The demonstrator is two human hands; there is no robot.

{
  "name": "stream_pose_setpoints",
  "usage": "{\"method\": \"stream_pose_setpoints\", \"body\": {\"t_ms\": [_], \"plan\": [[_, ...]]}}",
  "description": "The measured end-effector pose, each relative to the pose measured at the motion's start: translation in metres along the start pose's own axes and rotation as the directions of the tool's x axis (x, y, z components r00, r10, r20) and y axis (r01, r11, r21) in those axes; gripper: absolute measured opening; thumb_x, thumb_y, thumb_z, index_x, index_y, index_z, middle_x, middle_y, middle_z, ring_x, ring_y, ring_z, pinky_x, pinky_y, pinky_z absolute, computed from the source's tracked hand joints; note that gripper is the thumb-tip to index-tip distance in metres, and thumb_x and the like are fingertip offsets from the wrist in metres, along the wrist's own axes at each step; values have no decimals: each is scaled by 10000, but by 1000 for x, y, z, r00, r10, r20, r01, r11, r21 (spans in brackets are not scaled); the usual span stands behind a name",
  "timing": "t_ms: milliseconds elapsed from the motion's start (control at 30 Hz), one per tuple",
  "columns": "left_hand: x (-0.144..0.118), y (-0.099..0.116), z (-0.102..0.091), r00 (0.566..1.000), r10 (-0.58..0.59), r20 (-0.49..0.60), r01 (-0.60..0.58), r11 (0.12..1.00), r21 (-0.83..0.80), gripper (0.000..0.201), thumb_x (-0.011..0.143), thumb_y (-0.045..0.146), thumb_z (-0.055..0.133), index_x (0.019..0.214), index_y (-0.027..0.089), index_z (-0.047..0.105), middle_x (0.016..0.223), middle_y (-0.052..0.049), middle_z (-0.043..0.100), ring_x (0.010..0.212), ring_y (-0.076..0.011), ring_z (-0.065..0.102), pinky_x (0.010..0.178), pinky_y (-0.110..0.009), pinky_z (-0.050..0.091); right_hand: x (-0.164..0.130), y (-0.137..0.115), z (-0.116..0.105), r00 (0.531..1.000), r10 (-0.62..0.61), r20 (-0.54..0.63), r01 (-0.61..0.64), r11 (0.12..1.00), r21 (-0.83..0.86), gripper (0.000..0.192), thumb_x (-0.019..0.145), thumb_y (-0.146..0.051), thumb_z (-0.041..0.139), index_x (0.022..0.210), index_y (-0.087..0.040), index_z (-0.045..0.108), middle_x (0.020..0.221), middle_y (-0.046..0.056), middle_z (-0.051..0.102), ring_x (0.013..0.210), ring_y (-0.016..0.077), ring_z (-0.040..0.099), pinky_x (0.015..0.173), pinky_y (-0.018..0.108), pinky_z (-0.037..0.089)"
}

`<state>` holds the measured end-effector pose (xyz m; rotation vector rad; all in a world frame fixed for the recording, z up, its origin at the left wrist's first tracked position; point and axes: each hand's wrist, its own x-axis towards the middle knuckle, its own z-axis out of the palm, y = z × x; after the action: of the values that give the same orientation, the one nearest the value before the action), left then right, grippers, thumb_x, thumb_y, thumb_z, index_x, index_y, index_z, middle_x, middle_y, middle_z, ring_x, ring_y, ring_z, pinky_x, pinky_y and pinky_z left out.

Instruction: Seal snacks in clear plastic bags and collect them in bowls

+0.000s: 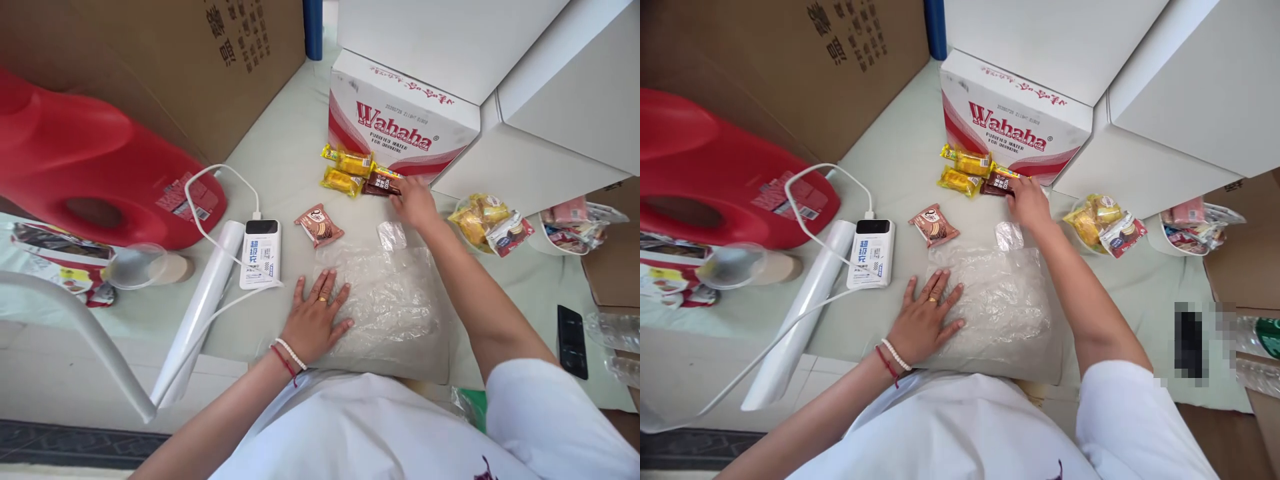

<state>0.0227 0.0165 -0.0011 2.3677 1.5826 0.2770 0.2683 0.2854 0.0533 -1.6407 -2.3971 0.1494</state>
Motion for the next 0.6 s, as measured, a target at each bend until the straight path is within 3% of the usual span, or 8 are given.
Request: {"method": "stream_pose_setpoints", "body": {"t_ms": [67, 133, 333, 500, 600], "plan": [[0, -1, -1, 1000, -3, -1, 3, 1000, -2, 654, 980, 553, 529, 1564, 266, 463, 1703, -181, 259, 1583, -358, 266, 1263, -678, 87, 39, 3, 18, 998, 5, 61, -4, 1000, -23, 461, 920, -285, 601, 1341, -99, 620, 1325, 203, 602, 1257, 394, 479, 1086, 527, 398], [-1, -1, -2, 1000, -5, -4, 5, 1000, -7, 645, 986, 552, 515, 1564, 269, 462, 1701, -176, 269, 1582, -349, 273, 1265, -670, 95, 59, 8, 31, 989, 51, 137, -50, 999, -12, 560, 892, -312, 670, 1390, -69, 591, 1341, 210, 560, 1256, 379, 477, 1101, 505, 390], [-1, -2, -3, 1000, -7, -8, 6, 1000, -30, 636, 986, 548, 516, 1557, 271, 471, 1696, -162, 294, 1577, -344, 286, 1272, -661, 87, 72, 16, 40, 962, 93, 257, -92, 996, -17, 824, 711, -461, 869, 1411, -122, 595, 1316, 184, 529, 1272, 412, 452, 1105, 528, 382], [-2, -2, -2, 1000, 0, -6, -1, 999, -41, 648, 978, 565, 525, 1557, 279, 471, 1701, -162, 284, 1578, -342, 283, 1268, -669, 98, 75, 3, 31, 934, 176, 310, -147, 982, -114, 628, 705, -450, 868, 1191, -97, 683, 1232, 201, 590, 1249, 433, 471, 1057, 558, 418], [-4, -1, -1, 1000, -12, -10, 12, 999, -50, 685, 952, 600, 559, 1563, 309, 456, 1697, -164, 297, 1571, -351, 296, 1258, -690, 92, 62, -7, 3, 942, 237, 236, -235, 971, -34, 517, 682, -380, 887, 1055, -87, 683, 1107, 183, 653, 1164, 405, 556, 1023, 561, 455]]}}
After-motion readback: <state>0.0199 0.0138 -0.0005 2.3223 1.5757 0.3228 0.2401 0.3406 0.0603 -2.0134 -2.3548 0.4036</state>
